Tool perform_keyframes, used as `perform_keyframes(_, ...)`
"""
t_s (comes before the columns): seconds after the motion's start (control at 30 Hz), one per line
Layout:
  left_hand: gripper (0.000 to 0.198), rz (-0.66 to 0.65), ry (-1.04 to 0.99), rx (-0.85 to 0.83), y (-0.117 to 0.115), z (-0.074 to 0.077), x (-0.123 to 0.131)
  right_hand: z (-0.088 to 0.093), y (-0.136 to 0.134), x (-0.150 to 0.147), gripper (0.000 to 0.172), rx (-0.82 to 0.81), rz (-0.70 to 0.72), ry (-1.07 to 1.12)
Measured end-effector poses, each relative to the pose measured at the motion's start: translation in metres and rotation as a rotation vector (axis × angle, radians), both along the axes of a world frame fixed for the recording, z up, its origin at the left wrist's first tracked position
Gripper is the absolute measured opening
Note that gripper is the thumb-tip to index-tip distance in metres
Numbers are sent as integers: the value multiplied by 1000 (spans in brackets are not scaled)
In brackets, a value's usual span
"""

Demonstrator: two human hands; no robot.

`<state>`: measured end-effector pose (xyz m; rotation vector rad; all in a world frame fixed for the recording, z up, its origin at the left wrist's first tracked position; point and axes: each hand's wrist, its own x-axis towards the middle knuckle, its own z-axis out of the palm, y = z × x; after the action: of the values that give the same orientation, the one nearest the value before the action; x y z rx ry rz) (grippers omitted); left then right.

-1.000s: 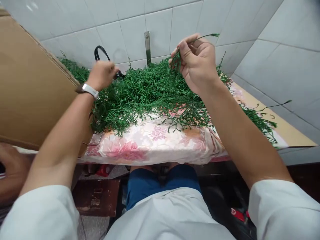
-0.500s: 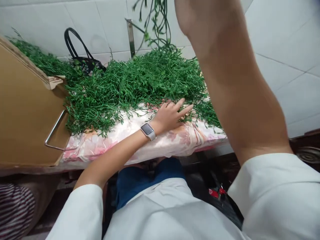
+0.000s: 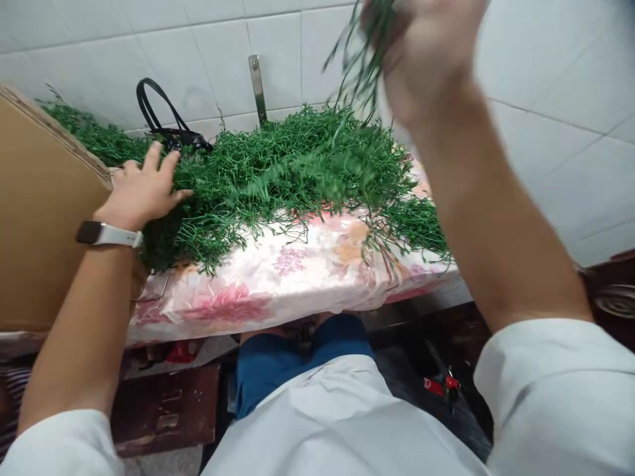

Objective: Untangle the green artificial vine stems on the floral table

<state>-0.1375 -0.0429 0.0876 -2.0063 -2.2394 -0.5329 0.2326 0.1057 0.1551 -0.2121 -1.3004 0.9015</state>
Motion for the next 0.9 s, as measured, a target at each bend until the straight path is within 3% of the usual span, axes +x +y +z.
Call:
perform_keyframes(0.03,112,54,-33,30,1,5,-11,-20,-9,-12,34,-68,-58,-86)
perform_keyframes(0.07,117,67,-19,78,2,9,-15,-42,-18,-24,38,-141,-77,-202)
perform_keyframes(0.13,110,109,24,300,6,9,-3,-86,-32,-44,25,-117,20,-369)
perform_keyframes(0.17,105,153,9,388,7,5,12,-104,-37,-52,30,-101,55,-430)
perform_keyframes(0.2,84,98,-24,544,9,-2,32,-120,-40,-60,34,-68,107,-505)
perform_keyframes(0.23,58,-67,-95,653,11,-13,56,-130,-42,-67,40,-55,152,-518)
perform_keyframes(0.27,47,-246,-237,726,13,-25,80,-137,-43,-73,48,-52,190,-504)
perform_keyframes(0.3,51,-399,-341,601,16,-40,104,-139,-43,-78,54,-59,215,-463)
perform_keyframes(0.33,60,-458,-461,595,20,-53,126,-137,-43,-83,58,-80,222,-396)
perform_keyframes(0.43,78,-492,-856,398,32,-80,166,-122,-40,-86,61,-180,214,-212)
perform_keyframes(0.5,69,-522,-1095,165,34,-77,170,-114,-36,-80,60,-224,214,-190)
perform_keyframes(0.63,49,-547,-1295,-362,26,-45,139,-116,-32,-57,58,-222,273,-389)
perform_keyframes(0.7,50,-524,-1274,-553,25,-34,120,-127,-31,-49,58,-260,384,-524)
perform_keyframes(0.73,49,-491,-1213,-556,27,-33,113,-134,-31,-48,59,-296,427,-568)
perform_keyframes(0.8,46,-436,-965,-478,34,-39,106,-149,-29,-47,64,-383,429,-575)
perform_keyframes(0.9,32,-384,-498,-326,42,-61,106,-167,-25,-47,67,-505,348,-501)
